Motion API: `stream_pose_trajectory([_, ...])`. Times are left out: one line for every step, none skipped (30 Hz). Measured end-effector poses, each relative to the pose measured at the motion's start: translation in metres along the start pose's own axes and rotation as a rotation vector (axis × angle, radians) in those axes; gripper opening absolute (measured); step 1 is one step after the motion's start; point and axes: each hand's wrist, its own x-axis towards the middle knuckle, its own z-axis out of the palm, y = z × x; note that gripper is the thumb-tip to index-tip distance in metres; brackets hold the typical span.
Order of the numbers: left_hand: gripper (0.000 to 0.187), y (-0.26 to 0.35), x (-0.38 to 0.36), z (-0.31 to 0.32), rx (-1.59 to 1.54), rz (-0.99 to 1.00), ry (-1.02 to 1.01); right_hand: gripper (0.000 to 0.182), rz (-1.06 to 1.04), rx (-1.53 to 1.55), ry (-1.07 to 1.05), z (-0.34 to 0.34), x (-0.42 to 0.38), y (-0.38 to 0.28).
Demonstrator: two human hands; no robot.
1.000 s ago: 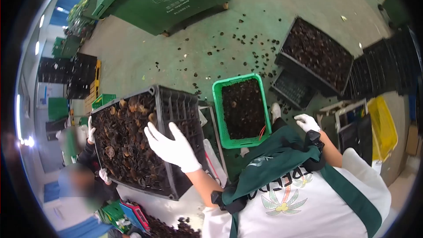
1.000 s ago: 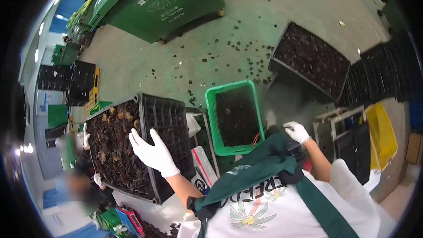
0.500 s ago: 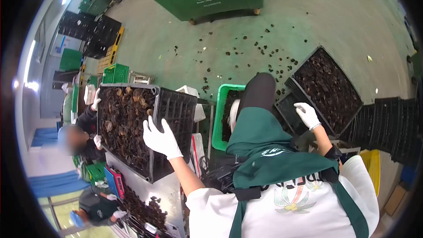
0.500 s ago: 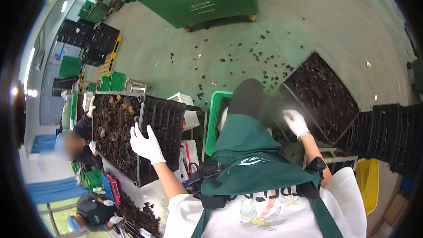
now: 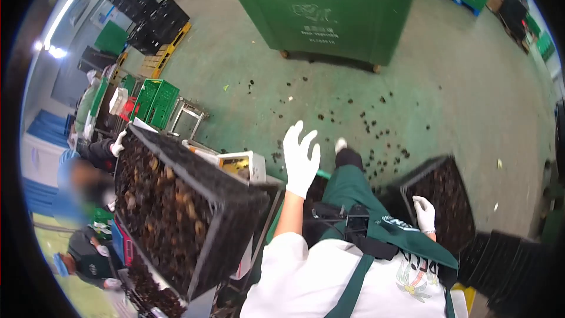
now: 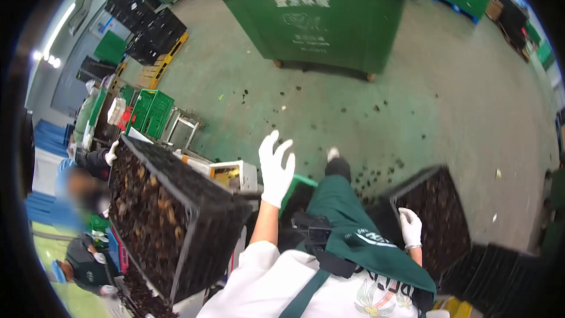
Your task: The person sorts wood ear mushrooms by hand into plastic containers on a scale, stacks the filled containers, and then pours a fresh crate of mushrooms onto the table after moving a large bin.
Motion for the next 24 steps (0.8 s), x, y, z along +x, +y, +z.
stream_pose_trajectory([0.031, -0.025, 0.012, 0.015, -0.021, -0.076, 0.032, 0.018, -0.058, -0.11, 0.016, 0.008, 0.037, -0.034])
stream_pose_trajectory([0.029, -0.052, 0.021, 0.029, -0.043, -0.149, 0.065, 0.017, -0.078, -0.117, -0.019, 0.022, 0.079, -0.055])
stream_pose_trajectory([0.028, -0.079, 0.03, 0.044, -0.056, -0.253, 0.089, 0.017, -0.115, -0.118, -0.049, 0.039, 0.127, -0.077])
stream_pose_trajectory([0.027, -0.104, 0.036, 0.057, -0.073, -0.353, 0.113, 0.017, -0.152, -0.117, -0.079, 0.06, 0.175, -0.104])
stream_pose_trajectory([0.025, -0.128, 0.044, 0.069, -0.056, -0.405, 0.153, 0.018, -0.201, -0.196, -0.148, 0.082, 0.225, -0.134])
stream_pose_trajectory([0.025, -0.143, 0.046, 0.076, -0.077, -0.528, 0.171, 0.019, -0.222, -0.283, -0.228, 0.107, 0.257, -0.166])
stream_pose_trajectory([0.024, -0.147, 0.055, 0.072, -0.138, -0.679, 0.153, 0.018, -0.26, -0.277, -0.356, 0.132, 0.287, -0.201])
stream_pose_trajectory([0.023, -0.147, 0.061, 0.071, -0.165, -0.804, 0.204, 0.018, -0.285, -0.265, -0.48, 0.151, 0.31, -0.229])
stream_pose_trajectory([0.023, -0.157, 0.053, 0.075, -0.184, -0.847, 0.273, 0.018, -0.306, -0.295, -0.536, 0.167, 0.322, -0.248])
stream_pose_trajectory([0.022, -0.172, 0.042, 0.086, -0.315, -0.919, 0.381, 0.019, -0.333, -0.313, -0.579, 0.184, 0.339, -0.274])
stream_pose_trajectory([0.021, -0.174, 0.046, 0.083, -0.394, -1.015, 0.411, 0.019, -0.357, -0.327, -0.613, 0.198, 0.348, -0.289])
stream_pose_trajectory([0.021, -0.177, 0.051, 0.083, -0.48, -1.104, 0.442, 0.019, -0.392, -0.388, -0.634, 0.207, 0.356, -0.292])
stream_pose_trajectory([0.021, -0.186, 0.053, 0.087, -0.45, -1.121, 0.404, 0.019, -0.434, -0.448, -0.65, 0.217, 0.37, -0.293])
stream_pose_trajectory([0.021, -0.196, 0.054, 0.088, -0.418, -1.134, 0.364, 0.019, -0.474, -0.505, -0.662, 0.227, 0.381, -0.293])
stream_pose_trajectory([0.024, -0.202, 0.066, 0.086, -0.33, -1.194, 0.274, 0.02, -0.484, -0.544, -0.678, 0.234, 0.387, -0.295])
stream_pose_trajectory([0.026, -0.207, 0.077, 0.086, -0.346, -1.245, 0.228, 0.02, -0.483, -0.536, -0.695, 0.24, 0.394, -0.298])
stream_pose_trajectory([0.026, -0.214, 0.09, 0.087, -0.369, -1.205, 0.214, 0.02, -0.482, -0.531, -0.718, 0.246, 0.402, -0.302])
stream_pose_trajectory([0.027, -0.219, 0.107, 0.087, -0.389, -1.172, 0.202, 0.02, -0.483, -0.528, -0.747, 0.251, 0.41, -0.307])
stream_pose_trajectory([0.026, -0.224, 0.122, 0.087, -0.399, -1.073, 0.218, 0.021, -0.442, -0.529, -0.744, 0.257, 0.419, -0.318])
stream_pose_trajectory([0.027, -0.23, 0.138, 0.087, -0.418, -1.018, 0.227, 0.021, -0.602, -0.569, -0.719, 0.265, 0.438, -0.319])
stream_pose_trajectory([0.027, -0.235, 0.155, 0.087, -0.421, -1.006, 0.224, 0.02, -0.729, -0.602, -0.666, 0.273, 0.455, -0.326])
stream_pose_trajectory([0.027, -0.244, 0.173, 0.085, -0.417, -0.99, 0.222, 0.019, -0.856, -0.624, -0.608, 0.285, 0.475, -0.337])
stream_pose_trajectory([0.028, -0.25, 0.194, 0.082, -0.399, -0.979, 0.203, 0.018, -0.949, -0.577, -0.549, 0.296, 0.495, -0.353])
stream_pose_trajectory([0.028, -0.257, 0.215, 0.082, -0.382, -0.97, 0.185, 0.017, -1.04, -0.53, -0.488, 0.306, 0.516, -0.374])
